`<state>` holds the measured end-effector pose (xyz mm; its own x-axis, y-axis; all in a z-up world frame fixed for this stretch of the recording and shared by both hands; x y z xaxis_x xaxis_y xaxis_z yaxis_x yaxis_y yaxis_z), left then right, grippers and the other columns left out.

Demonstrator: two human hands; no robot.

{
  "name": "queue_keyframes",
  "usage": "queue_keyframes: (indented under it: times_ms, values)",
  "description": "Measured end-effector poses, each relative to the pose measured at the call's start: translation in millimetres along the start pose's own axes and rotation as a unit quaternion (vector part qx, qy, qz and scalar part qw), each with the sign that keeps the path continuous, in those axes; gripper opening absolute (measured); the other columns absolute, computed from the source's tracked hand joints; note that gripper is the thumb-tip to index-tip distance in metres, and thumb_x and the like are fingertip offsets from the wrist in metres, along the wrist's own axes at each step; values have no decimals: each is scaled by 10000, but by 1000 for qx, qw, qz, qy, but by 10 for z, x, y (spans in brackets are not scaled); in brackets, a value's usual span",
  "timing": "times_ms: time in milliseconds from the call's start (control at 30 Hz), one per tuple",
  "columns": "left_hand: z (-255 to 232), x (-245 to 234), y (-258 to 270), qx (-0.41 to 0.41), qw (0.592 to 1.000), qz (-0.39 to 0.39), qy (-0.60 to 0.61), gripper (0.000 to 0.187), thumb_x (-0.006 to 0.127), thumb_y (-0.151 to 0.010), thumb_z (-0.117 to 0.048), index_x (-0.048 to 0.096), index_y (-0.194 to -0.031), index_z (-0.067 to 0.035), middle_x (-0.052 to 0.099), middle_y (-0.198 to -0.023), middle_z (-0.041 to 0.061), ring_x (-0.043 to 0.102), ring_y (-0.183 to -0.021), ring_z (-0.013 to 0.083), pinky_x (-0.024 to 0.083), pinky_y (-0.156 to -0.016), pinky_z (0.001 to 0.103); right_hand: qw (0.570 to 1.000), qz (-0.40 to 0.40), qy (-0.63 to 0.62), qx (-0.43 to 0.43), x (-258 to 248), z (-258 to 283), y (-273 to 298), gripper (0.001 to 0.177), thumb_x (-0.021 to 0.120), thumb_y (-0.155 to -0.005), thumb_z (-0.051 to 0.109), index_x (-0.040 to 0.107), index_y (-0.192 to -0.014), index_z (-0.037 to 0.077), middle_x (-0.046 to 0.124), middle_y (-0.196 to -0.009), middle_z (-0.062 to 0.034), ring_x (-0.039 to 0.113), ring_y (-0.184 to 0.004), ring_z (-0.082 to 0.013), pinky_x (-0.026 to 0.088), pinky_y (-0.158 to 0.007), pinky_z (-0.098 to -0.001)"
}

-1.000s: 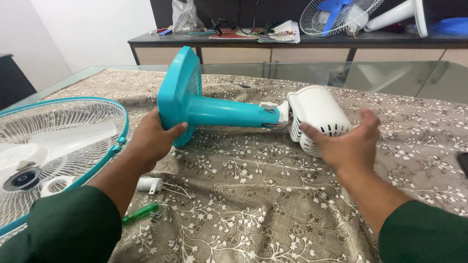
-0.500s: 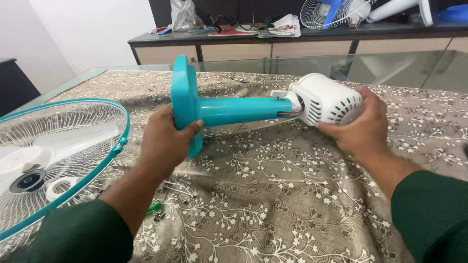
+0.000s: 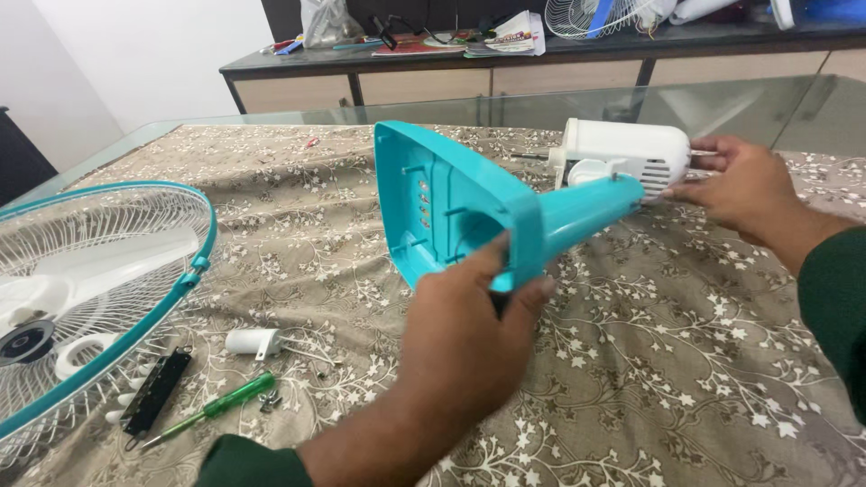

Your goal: The person assembles an electric fan by attaching the motor housing to the fan neck, inserting and tightening a central shaft with a screwdriver, and handling internal wires. The fan blade and cage remain disassembled on the table.

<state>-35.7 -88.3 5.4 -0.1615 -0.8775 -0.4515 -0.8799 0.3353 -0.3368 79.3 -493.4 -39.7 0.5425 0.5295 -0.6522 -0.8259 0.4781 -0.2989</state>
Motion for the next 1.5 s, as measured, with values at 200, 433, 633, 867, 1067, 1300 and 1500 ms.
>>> queue_keyframes:
  times_ms: [200,433,633,867,1067,1300,1500]
  values:
    - [-170,486,214,188,981,17,-48,591,709,-912,-251,568,-1358,110,697,-1163,308,716,-1034,422,567,-886,442,995,-45,86,-10,46,-21,142,742,871,-842,242,540,-1493,112,675,-1406,-149,677,-1201,-275,523,-1017,-380]
    - [-180,832,351,226,972,41,-55,678,734,-908,-263,523,-1423,125,569,-1370,395,562,-1317,487,461,-1099,473,984,86,-153,-38,204,5,448,743,777,-847,139,438,-1496,11,567,-1456,-173,578,-1295,-243,506,-1016,-386]
    - [-266,980,433,220,972,68,-37,766,748,-878,-270,452,-1462,128,508,-1460,366,529,-1345,472,459,-1084,465,910,171,-362,107,-26,126,1379,723,684,-838,373,533,-1439,-1,698,-1287,-171,685,-1122,-271,549,-953,-437]
    - [-285,847,439,218,973,76,-23,791,767,-823,-240,448,-1471,83,480,-1481,332,525,-1340,431,461,-1063,432,763,306,-550,-145,-89,533,2379,945,773,-863,519,345,-1600,111,602,-1428,-120,629,-1248,-255,520,-950,-448]
    - [-23,692,449,122,990,63,39,474,676,-875,-212,705,-1331,-84,750,-1336,141,787,-1160,219,616,-994,337,940,156,-301,-33,60,673,2480,728,769,-795,269,484,-1452,139,707,-1247,-91,697,-1105,-188,579,-962,-405]
    - [406,-109,106,194,890,-345,-226,820,846,-799,-225,383,-1441,-15,633,-1267,268,635,-1158,404,517,-948,490,929,74,-364,2,82,638,2551,420,577,-988,255,584,-1363,64,729,-1203,-102,676,-1039,-176,543,-915,-353]
    - [781,146,-138,19,990,-46,-132,719,709,-899,-258,317,-1468,-60,688,-1184,266,679,-1089,460,536,-936,516,937,29,-348,22,-111,487,2170,384,502,-1038,265,599,-1327,32,720,-1199,-118,675,-1030,-200,538,-926,-360]
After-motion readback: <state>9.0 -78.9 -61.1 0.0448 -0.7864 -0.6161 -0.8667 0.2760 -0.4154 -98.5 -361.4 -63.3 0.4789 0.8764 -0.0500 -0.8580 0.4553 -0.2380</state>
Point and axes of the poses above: each hand's wrist, its own y-axis away from the middle knuckle, its own x-axis out of the palm, z = x × y, the point moved 4 cm from there along -y, towards the middle knuckle
